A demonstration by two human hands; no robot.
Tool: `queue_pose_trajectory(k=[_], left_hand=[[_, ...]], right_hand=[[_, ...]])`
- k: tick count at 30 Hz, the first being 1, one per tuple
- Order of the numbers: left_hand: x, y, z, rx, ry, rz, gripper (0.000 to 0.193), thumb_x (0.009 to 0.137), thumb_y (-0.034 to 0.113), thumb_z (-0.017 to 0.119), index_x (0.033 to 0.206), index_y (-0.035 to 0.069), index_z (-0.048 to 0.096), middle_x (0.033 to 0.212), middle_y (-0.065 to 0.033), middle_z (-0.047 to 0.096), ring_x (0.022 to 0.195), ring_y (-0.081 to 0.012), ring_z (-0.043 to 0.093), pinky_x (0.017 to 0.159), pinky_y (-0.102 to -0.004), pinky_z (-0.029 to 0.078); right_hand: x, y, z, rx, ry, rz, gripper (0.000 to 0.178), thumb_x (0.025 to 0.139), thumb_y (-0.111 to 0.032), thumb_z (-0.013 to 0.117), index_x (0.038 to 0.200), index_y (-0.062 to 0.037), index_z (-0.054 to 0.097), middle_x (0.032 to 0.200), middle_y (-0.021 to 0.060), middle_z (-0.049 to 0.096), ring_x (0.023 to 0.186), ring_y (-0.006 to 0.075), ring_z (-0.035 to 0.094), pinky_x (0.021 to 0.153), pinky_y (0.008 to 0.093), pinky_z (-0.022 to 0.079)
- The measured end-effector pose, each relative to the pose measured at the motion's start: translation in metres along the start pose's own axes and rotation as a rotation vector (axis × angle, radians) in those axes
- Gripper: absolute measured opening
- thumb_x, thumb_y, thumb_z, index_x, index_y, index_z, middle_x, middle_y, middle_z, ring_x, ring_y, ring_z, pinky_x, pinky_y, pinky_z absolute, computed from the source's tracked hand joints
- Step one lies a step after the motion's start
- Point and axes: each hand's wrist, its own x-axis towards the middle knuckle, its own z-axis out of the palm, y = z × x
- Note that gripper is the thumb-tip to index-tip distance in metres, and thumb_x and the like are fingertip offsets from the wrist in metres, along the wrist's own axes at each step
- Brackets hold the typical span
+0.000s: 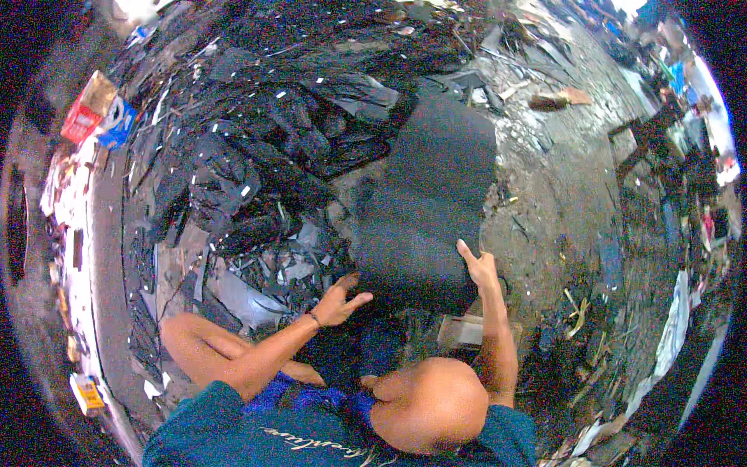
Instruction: The person sits on the floor and uses a knife to trim excess rubber from the edges of black slipper soles. They repeatedly pick up soles, scrape the edges with the blade, and place the trimmed pieces aside.
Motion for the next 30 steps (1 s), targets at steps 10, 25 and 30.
queue_pose_trajectory(k=[10,25,30], left_hand=[[0.126,0.015,-0.063,-0.010,0.275,-0.357,0.066,0.094,0.060,0.039,0.085,-0.002,0.062,0.092,-0.0285,0.063,0.090,-0.0468,0.059,0.078,-0.0515,0.045],[0.076,-0.016,0.005,-0.062,0.401,-0.530,0.059,0.097,0.052,0.043,0.107,-0.004,0.060,0.096,-0.0240,0.066,0.095,-0.0393,0.062,0.085,-0.0427,0.046],[0.114,0.032,0.032,-0.575,0.473,-0.379,0.068,0.098,0.054,0.038,0.138,0.000,0.043,0.139,-0.0246,0.046,0.134,-0.0404,0.035,0.111,-0.0371,0.026]], right_hand=[[-0.084,-0.034,0.029,0.191,-0.062,-0.382,0.048,0.077,-0.021,0.080,0.114,0.0010,0.059,0.101,0.0072,0.069,0.089,0.0201,0.064,0.083,0.0356,0.051],[-0.001,-0.019,0.035,-0.016,-0.022,-0.141,0.052,0.078,-0.039,0.077,0.105,0.0040,0.066,0.101,0.0151,0.070,0.094,0.0259,0.067,0.086,0.0379,0.050],[-0.029,-0.222,-0.061,-0.350,0.003,-0.782,0.049,0.078,-0.035,0.078,0.116,-0.0075,0.064,0.106,0.0138,0.070,0.095,0.0325,0.068,0.087,0.0435,0.051]])
